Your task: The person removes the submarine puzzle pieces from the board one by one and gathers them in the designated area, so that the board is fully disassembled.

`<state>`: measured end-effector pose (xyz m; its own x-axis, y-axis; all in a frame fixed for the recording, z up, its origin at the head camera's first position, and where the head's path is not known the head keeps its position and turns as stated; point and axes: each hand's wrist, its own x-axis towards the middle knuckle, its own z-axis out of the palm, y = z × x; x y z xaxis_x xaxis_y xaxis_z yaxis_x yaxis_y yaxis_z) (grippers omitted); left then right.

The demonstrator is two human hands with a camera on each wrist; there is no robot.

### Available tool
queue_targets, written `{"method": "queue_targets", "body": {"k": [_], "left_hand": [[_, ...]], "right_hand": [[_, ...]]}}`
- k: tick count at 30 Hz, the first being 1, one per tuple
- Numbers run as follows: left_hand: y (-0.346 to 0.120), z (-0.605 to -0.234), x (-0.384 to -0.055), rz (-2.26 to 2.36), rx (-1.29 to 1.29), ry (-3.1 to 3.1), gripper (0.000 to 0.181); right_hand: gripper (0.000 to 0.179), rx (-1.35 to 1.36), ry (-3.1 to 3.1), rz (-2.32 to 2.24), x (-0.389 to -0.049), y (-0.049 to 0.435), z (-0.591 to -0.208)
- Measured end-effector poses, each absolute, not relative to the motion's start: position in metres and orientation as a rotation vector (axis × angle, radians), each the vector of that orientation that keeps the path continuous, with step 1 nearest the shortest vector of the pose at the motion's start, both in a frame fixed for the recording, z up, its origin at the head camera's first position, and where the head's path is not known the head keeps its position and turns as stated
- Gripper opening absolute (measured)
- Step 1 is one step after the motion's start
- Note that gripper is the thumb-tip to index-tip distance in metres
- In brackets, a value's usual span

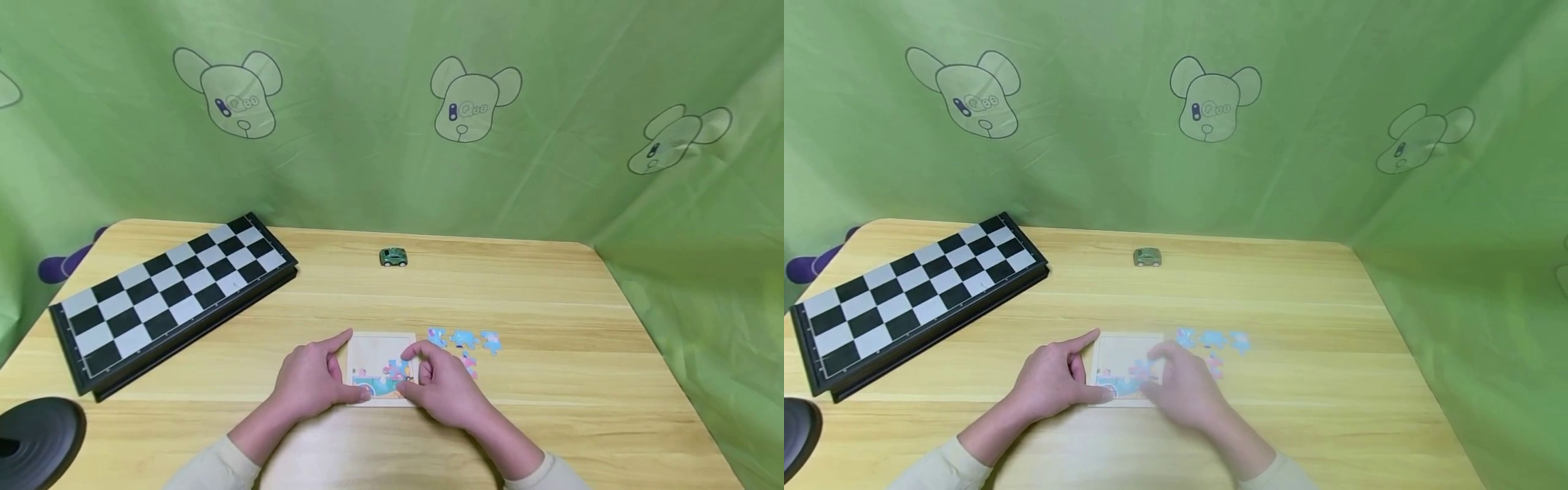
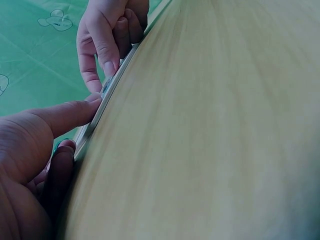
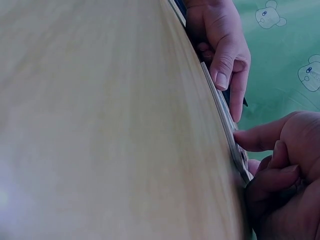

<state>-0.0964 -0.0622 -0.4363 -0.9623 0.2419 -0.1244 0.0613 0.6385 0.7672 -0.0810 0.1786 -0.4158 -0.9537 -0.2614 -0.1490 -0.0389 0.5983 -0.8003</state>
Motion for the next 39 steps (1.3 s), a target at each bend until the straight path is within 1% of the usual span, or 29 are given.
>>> {"method": "queue_targets", "body": {"k": [7, 11, 17, 33, 39], "left_hand": [[-0.062, -0.436, -0.096, 1.218, 0.248, 2.651, 0.101], [-0.062, -0.437, -0.096, 1.220, 0.249, 2.651, 0.102], [-0.062, -0.437, -0.096, 1.225, 0.259, 2.652, 0.101], [-0.061, -0.437, -0.095, 1.226, 0.245, 2.654, 0.102], [-0.061, -0.438, -0.096, 1.227, 0.249, 2.653, 0.102]], "right_hand": [[0.030, -0.255, 2.573, -1.269, -0.081, 0.180, -0.418], [0.031, -0.255, 2.556, -1.297, -0.078, 0.180, -0.415], [0.032, -0.267, 2.552, -1.360, -0.071, 0.185, -0.401], [0.030, -0.284, 2.581, -1.434, -0.072, 0.238, -0.390], [0.032, -0.287, 2.576, -1.454, -0.072, 0.257, -0.384]]}}
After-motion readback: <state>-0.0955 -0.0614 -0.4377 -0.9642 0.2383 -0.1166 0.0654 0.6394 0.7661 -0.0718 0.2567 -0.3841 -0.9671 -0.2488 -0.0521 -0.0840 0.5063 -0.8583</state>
